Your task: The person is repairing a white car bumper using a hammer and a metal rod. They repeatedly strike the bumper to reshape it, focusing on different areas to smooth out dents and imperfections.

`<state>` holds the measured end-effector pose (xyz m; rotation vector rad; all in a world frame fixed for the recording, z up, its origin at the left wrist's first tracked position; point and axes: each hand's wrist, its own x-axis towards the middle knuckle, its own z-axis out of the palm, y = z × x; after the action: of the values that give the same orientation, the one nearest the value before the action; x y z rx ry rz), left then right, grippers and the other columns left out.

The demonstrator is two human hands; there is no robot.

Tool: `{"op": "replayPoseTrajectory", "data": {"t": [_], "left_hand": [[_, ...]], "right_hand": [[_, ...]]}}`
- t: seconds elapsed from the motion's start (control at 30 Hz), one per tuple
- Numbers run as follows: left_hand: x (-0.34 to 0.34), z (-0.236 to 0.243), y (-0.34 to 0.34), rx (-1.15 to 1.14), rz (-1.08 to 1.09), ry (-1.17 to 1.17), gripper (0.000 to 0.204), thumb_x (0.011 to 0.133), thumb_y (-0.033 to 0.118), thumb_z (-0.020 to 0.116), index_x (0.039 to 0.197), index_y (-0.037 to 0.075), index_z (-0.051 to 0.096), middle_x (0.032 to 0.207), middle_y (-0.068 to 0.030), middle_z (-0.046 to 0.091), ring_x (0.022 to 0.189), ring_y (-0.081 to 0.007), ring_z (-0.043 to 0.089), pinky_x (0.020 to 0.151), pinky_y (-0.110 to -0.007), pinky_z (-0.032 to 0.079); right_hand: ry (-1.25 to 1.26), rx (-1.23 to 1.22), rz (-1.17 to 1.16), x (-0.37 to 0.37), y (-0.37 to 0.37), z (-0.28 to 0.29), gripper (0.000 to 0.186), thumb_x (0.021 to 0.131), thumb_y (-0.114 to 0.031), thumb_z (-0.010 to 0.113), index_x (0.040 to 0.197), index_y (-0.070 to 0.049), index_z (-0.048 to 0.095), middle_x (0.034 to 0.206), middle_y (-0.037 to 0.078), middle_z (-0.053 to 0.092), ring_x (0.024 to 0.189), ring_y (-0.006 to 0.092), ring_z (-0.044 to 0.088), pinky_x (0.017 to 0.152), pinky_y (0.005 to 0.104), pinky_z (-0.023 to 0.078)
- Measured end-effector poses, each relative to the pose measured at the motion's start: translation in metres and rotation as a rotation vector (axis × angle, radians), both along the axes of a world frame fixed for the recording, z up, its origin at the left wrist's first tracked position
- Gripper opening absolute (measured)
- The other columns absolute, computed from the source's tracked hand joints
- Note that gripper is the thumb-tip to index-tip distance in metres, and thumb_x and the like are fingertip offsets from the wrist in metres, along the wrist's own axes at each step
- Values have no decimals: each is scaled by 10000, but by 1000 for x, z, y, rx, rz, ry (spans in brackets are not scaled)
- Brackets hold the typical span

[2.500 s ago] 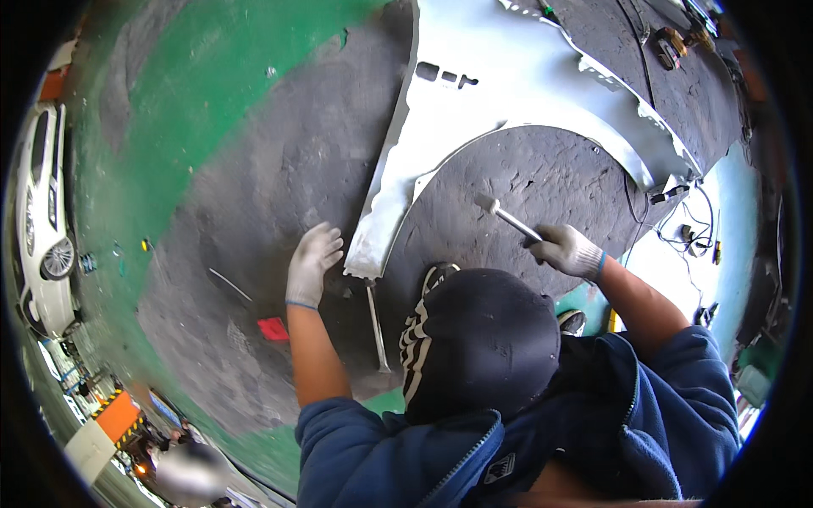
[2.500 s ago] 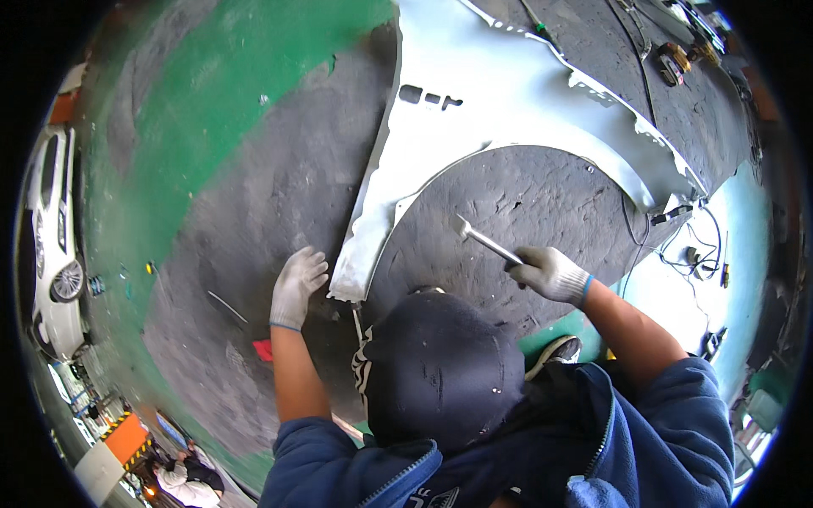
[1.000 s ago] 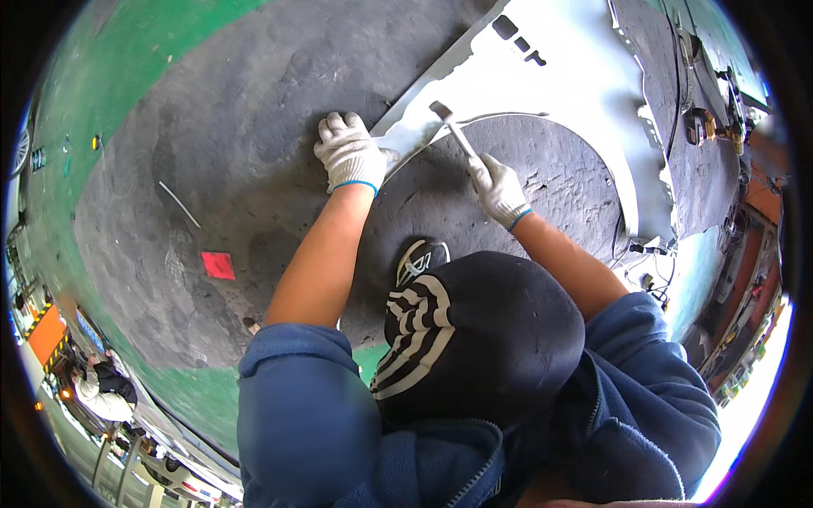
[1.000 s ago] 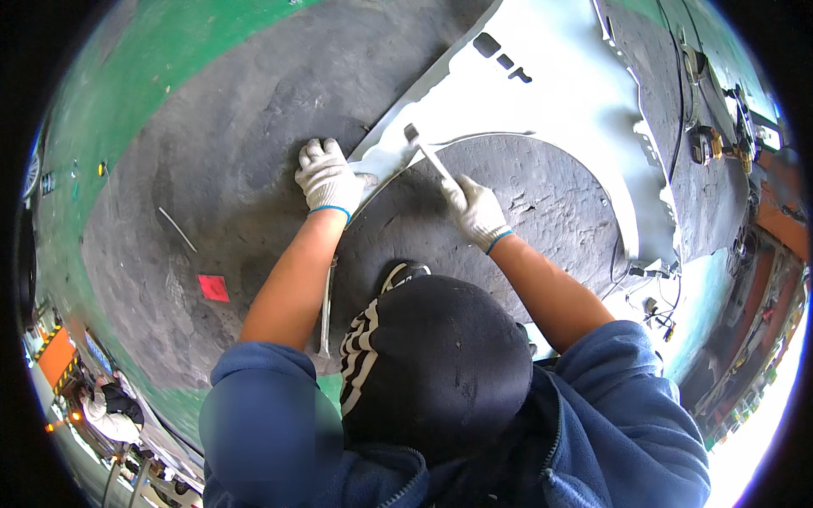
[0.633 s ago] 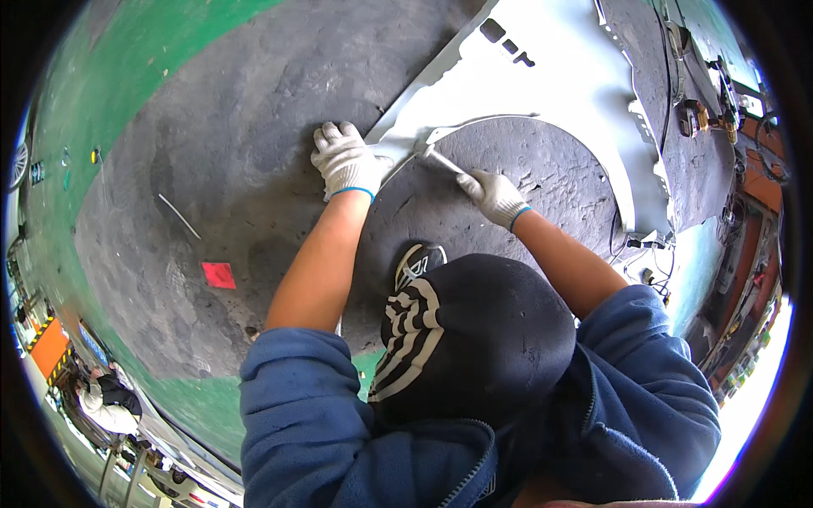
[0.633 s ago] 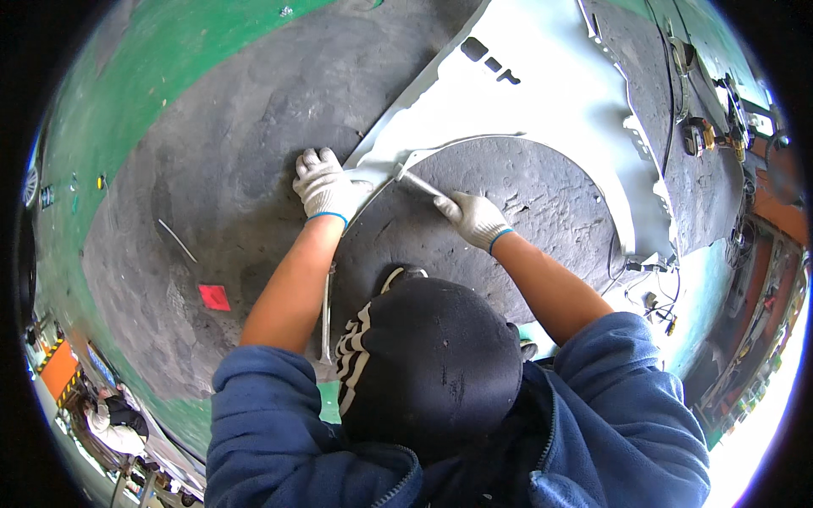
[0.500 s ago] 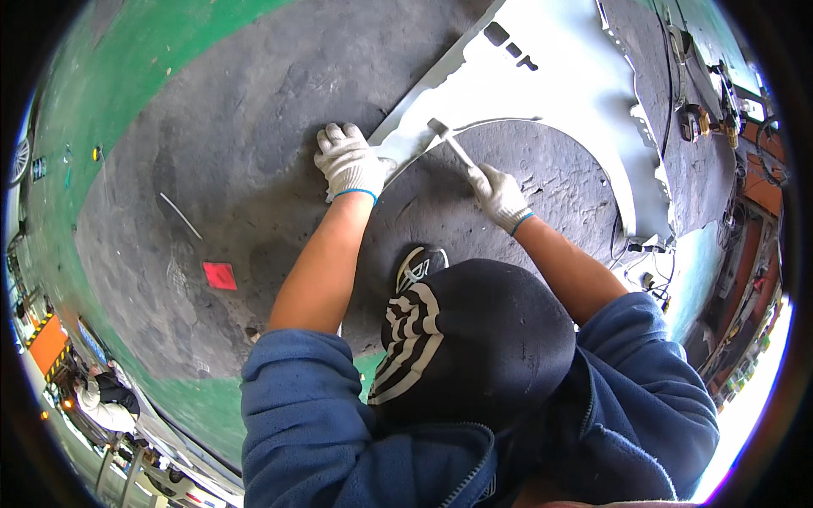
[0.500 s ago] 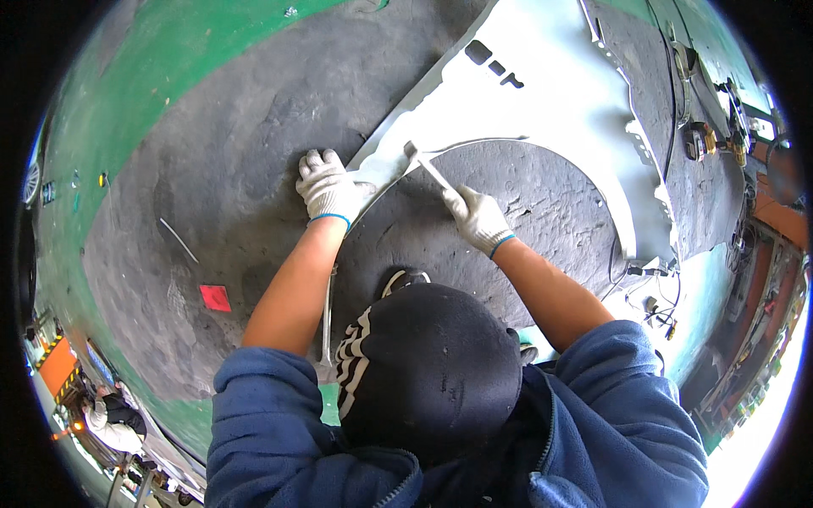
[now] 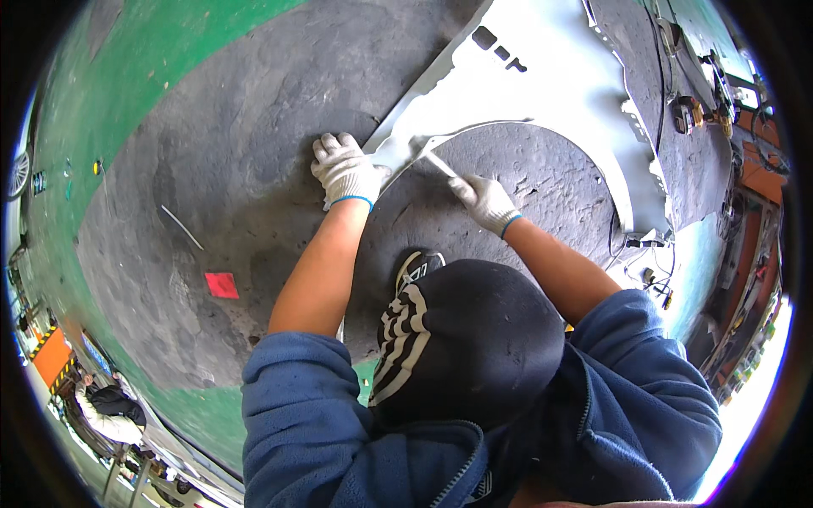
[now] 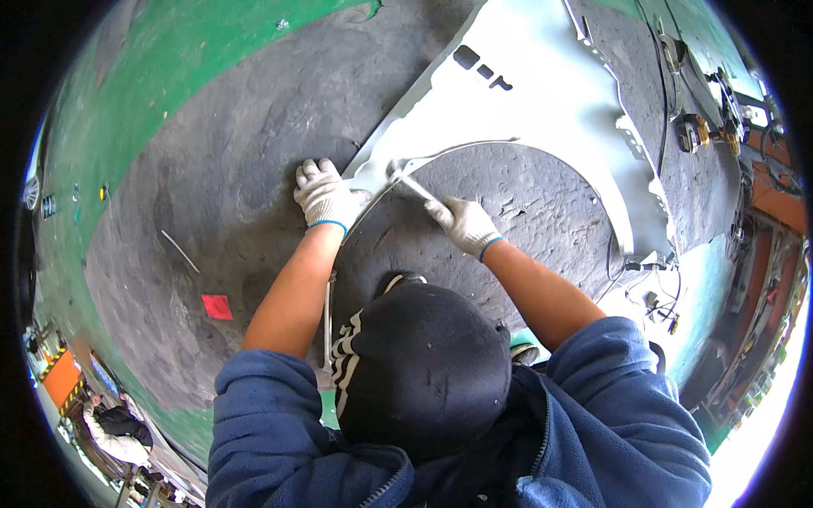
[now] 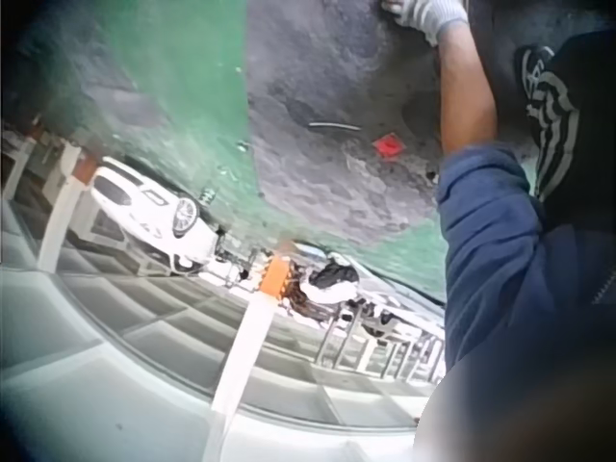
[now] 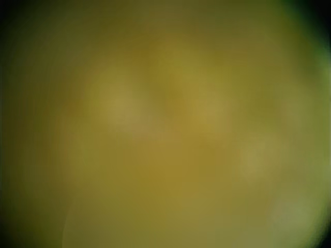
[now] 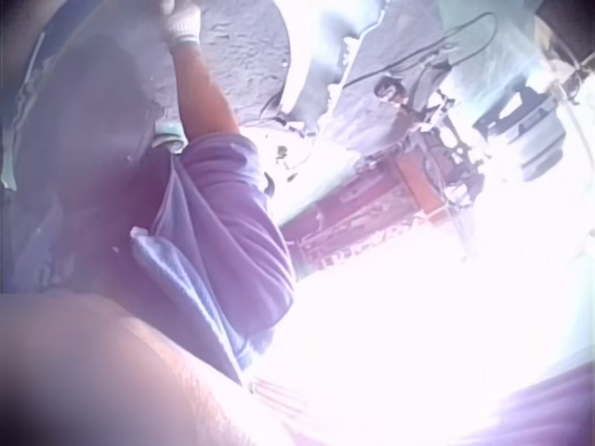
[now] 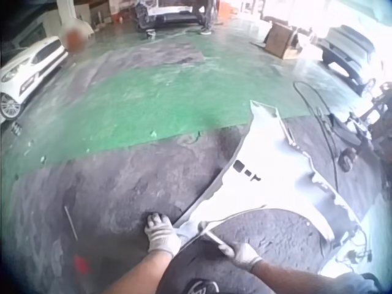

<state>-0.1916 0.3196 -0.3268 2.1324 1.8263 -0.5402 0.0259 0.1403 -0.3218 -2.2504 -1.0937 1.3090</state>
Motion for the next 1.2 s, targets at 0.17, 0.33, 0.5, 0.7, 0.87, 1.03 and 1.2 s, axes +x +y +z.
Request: {"op": "replayPoseTrajectory", "data": {"t": [0.17,0.33,0.5,0.7,0.87,1.03,1.2], "left_hand": [[1,-4,0,15,-24,39,1095,765,676,926,1594,82,529,1722,-197,424,1636,-383,359,1261,-547,430],[4,3,-1,9,-13,21,1072,777,668,926,1586,82,538,1726,-199,413,1644,-385,344,1258,-554,433],[5,5,0,-19,-1,21,1072,778,660,934,1591,82,541,1716,-189,407,1635,-378,345,1246,-553,441],[1,-1,-4,-6,-16,18,1106,754,673,949,1593,78,539,1711,-196,425,1647,-397,337,1254,-553,437],[4,1,-1,29,-37,34,1110,743,703,941,1567,72,546,1667,-189,458,1628,-396,366,1238,-562,457],[7,6,-3,28,-18,38,1094,757,665,954,1535,30,520,1688,-205,426,1630,-410,360,1257,-576,444],[33,14,0,-140,51,142,1304,763,779,901,1686,13,390,1767,-288,296,1687,-483,225,1327,-638,314]], "right_hand": [[34,43,-35,-2,3,1,810,1125,-712,488,1180,43,773,1039,339,764,1069,524,755,951,557,573],[-22,-92,-123,-3,4,-3,805,1121,-722,496,1206,29,772,1046,311,781,1072,501,760,953,547,572],[50,-122,112,3,-1,-7,822,1114,-737,506,1207,38,764,991,313,767,995,488,759,917,540,573],[35,-106,175,-4,-13,-18,863,1103,-762,501,1247,48,766,1035,329,780,1087,500,770,954,538,584],[64,-59,163,-9,-9,-4,833,1109,-741,513,1230,44,765,1033,321,780,1054,499,765,948,547,578],[175,93,29,-16,-11,3,858,1103,-763,499,1351,19,750,1140,337,775,1169,496,742,1029,521,557],[106,-90,-120,-1,-11,0,847,1098,-772,509,1327,2,766,1139,306,797,1182,480,753,1034,552,554]]}}
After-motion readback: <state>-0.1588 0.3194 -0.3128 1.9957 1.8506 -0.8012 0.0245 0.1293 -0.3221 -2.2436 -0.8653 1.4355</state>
